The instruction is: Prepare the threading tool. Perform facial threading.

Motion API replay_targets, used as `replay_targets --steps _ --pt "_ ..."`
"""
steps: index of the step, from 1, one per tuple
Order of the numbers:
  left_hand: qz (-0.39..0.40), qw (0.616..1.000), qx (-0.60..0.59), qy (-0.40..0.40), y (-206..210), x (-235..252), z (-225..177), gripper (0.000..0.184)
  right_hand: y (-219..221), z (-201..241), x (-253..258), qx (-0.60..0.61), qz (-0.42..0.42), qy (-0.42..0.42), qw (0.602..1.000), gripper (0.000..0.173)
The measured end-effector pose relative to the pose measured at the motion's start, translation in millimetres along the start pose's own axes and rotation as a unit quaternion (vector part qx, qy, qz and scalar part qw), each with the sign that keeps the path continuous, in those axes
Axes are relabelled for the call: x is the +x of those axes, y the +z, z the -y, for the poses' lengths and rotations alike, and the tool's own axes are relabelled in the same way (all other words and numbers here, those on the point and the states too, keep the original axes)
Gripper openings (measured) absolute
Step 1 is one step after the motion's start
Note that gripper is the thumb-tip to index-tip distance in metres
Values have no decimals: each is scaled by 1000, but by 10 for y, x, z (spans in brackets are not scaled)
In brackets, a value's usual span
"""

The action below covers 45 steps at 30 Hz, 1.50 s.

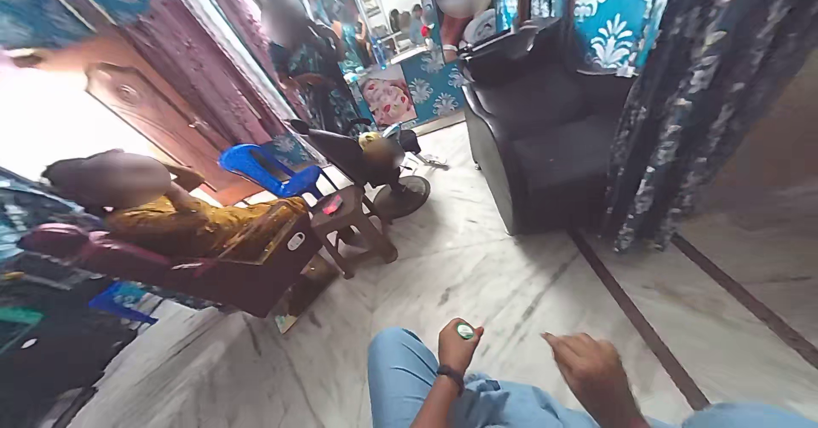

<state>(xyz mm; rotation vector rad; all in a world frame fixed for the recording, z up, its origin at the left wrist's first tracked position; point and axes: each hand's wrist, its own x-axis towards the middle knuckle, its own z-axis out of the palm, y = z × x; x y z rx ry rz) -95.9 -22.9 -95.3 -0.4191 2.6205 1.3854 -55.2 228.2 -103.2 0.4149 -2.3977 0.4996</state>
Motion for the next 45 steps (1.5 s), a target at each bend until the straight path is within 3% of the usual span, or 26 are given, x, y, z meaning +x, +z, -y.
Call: replay_targets --steps 3,7,10,13,19,26,35,45 --pt "-4 1000 -17 12 -30 -26 -17 36 122 -75 -51 21 0 -3 1000 34" --pt "-5 978 -165 128 -248 -223 -263 26 -175 -135 3 31 -26 -1 999 38" --pt "43 945 -231 227 -331 -403 -385 24 -330 -102 41 20 -32 18 999 37" --pt "96 918 -238 303 -283 -494 -427 29 -325 -83 16 7 -15 33 999 32" --pt "148 896 -161 387 4 -597 -404 36 -189 -47 -86 11 27 43 999 37" --pt "139 916 -138 350 251 -532 -183 35 -53 -110 -128 36 59 80 994 42" --pt "124 951 -208 190 371 -392 -15 26 45 -135 -134 61 85 143 984 50" --pt "131 961 -175 168 413 -368 14 25 78 -175 -166 62 92 154 982 51"
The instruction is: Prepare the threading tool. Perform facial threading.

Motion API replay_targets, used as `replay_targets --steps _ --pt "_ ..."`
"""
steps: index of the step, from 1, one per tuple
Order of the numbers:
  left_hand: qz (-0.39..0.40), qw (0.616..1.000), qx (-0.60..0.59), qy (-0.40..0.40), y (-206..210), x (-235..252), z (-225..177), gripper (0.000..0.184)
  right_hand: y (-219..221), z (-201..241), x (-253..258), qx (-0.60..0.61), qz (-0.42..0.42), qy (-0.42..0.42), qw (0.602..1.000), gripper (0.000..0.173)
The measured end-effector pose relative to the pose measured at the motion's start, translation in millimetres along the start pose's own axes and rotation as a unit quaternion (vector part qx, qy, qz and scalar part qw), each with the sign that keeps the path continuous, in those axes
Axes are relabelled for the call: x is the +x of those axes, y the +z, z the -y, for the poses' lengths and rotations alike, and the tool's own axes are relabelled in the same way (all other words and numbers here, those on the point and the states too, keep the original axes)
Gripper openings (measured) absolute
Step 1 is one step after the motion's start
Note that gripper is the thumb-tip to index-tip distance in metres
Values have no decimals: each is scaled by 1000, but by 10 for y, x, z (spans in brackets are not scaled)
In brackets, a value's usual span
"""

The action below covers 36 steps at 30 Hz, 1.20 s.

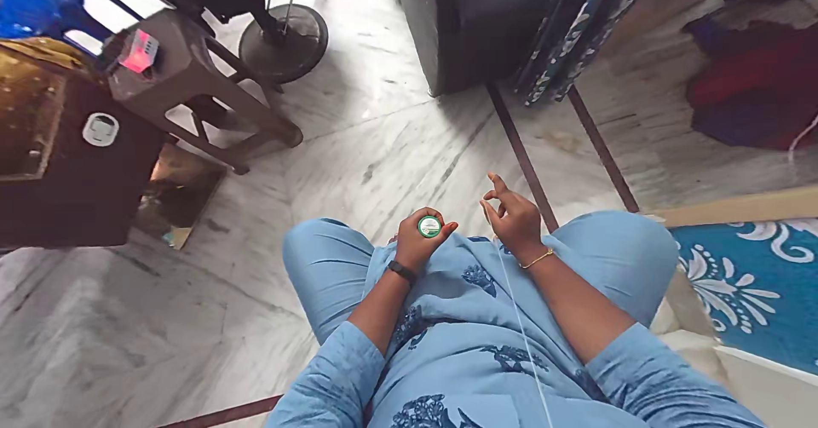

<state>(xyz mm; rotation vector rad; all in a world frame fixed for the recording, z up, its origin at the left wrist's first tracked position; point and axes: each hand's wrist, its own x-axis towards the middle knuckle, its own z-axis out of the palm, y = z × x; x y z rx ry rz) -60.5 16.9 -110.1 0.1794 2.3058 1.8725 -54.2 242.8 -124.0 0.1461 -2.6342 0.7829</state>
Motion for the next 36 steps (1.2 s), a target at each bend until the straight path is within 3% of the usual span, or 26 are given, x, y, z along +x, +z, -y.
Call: replay_targets --steps 27,36 --pt "-25 997 -30 60 17 -3 84 27 -62 21 18 10 -36 -12 999 54" --pt "-48 991 -78 99 -27 34 78 27 -112 -17 59 -64 -117 -74 988 40"
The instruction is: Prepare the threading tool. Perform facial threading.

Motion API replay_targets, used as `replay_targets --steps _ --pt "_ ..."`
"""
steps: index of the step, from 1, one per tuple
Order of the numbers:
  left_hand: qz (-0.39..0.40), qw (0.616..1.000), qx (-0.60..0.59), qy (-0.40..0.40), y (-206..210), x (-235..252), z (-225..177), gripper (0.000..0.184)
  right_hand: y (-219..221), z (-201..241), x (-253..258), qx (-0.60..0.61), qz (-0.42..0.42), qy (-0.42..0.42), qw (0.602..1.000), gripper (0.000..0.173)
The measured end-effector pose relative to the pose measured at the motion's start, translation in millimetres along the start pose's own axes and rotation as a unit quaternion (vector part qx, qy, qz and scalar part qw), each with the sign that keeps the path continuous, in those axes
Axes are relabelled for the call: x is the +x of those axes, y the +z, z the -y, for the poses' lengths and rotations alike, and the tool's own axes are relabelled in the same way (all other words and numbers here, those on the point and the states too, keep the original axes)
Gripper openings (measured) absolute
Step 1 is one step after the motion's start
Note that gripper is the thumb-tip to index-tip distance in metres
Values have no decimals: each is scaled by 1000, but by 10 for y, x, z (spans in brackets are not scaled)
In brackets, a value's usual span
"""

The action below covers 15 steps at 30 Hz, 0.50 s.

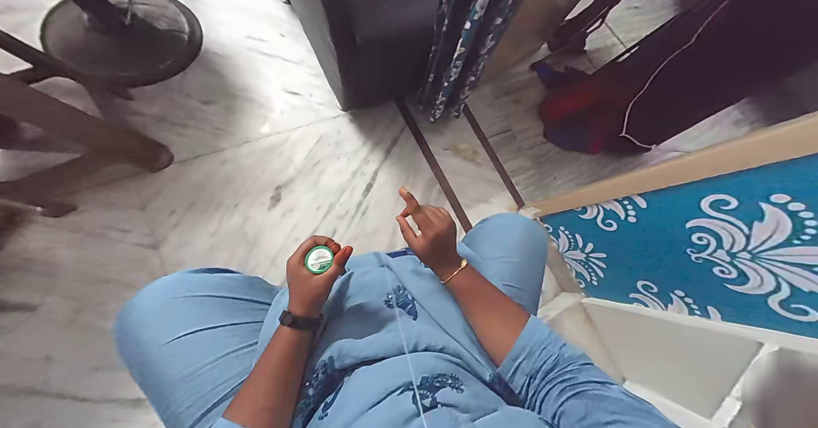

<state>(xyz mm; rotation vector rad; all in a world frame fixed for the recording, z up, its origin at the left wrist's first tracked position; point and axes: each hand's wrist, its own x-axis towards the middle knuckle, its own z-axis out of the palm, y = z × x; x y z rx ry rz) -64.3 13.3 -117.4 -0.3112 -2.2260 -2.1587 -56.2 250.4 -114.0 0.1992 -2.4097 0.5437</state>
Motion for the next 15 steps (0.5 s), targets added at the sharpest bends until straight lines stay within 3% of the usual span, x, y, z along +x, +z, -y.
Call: replay_targets --steps 15 --pt "-81 996 -18 -24 -56 12 -16 26 -80 17 37 -19 -18 -32 999 36"
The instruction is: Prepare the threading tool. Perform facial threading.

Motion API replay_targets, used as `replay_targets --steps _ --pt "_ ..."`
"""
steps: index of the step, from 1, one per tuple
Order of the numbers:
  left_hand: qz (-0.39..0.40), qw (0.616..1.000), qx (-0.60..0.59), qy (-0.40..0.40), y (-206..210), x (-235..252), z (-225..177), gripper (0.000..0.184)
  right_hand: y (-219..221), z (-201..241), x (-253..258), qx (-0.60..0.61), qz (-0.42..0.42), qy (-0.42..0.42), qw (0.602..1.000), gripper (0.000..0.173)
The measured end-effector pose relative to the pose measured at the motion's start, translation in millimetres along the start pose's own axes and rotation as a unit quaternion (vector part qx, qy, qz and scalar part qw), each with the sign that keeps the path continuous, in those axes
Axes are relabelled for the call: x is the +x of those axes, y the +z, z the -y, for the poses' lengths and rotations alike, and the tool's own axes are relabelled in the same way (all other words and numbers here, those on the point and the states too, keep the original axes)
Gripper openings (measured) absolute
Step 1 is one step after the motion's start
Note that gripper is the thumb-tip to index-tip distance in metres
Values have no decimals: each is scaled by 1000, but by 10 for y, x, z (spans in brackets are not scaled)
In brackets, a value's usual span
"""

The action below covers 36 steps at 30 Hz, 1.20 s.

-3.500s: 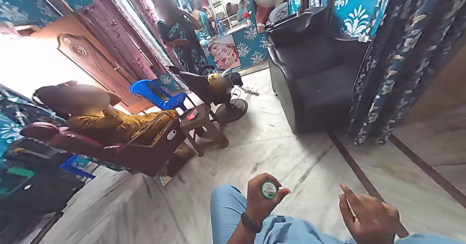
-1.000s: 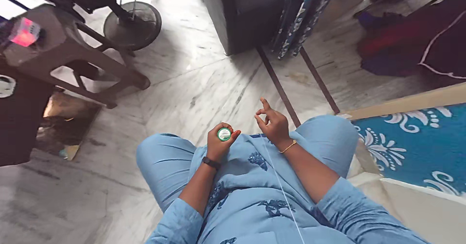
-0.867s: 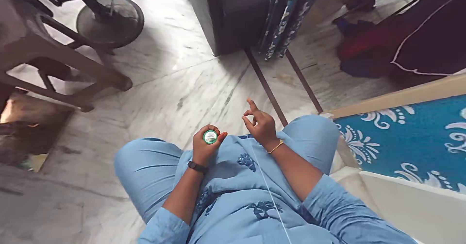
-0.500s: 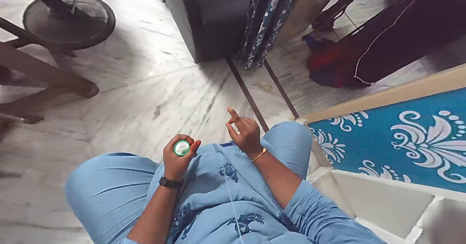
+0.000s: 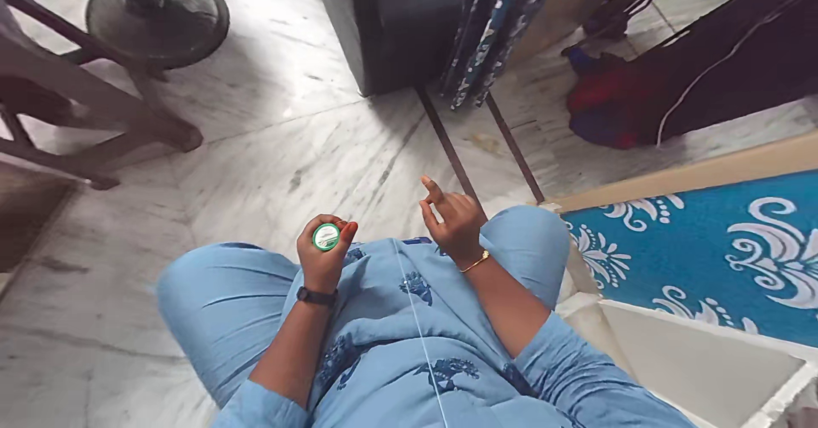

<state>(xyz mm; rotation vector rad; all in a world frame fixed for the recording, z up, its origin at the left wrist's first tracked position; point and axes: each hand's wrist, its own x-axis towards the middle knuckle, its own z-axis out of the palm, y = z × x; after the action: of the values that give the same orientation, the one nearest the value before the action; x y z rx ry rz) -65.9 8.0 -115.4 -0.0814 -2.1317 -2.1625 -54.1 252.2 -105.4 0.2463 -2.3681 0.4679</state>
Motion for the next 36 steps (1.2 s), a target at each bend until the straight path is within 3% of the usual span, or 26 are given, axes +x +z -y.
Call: replay_targets --steps 3,8,16,19,24,28,32,36 --pt "-34 999 25 -16 -17 27 -4 21 -17 11 -3 -9 3 -1 1000 32" --pt "-63 984 148 -83 -45 112 -30 30 5 14 0 -29 0 -21 999 30" --pt "-49 945 250 -205 -56 213 36 27 158 4 -71 -26 121 28 992 22" --pt "-52 965 192 -173 -60 177 64 26 140 -19 -80 -27 107 13 994 24" --pt "-75 995 -48 -34 -89 44 -162 16 -294 101 73 -25 45 6 999 36" --pt "-5 997 -48 65 -128 -56 -333 22 -580 231 110 -39 -25 3 999 50" --pt "-44 996 75 -15 -48 25 -201 23 -443 64 48 -20 7 10 1000 47" --pt "-63 960 220 -159 -9 148 -18 29 -182 -48 -8 -13 89 -3 996 33"
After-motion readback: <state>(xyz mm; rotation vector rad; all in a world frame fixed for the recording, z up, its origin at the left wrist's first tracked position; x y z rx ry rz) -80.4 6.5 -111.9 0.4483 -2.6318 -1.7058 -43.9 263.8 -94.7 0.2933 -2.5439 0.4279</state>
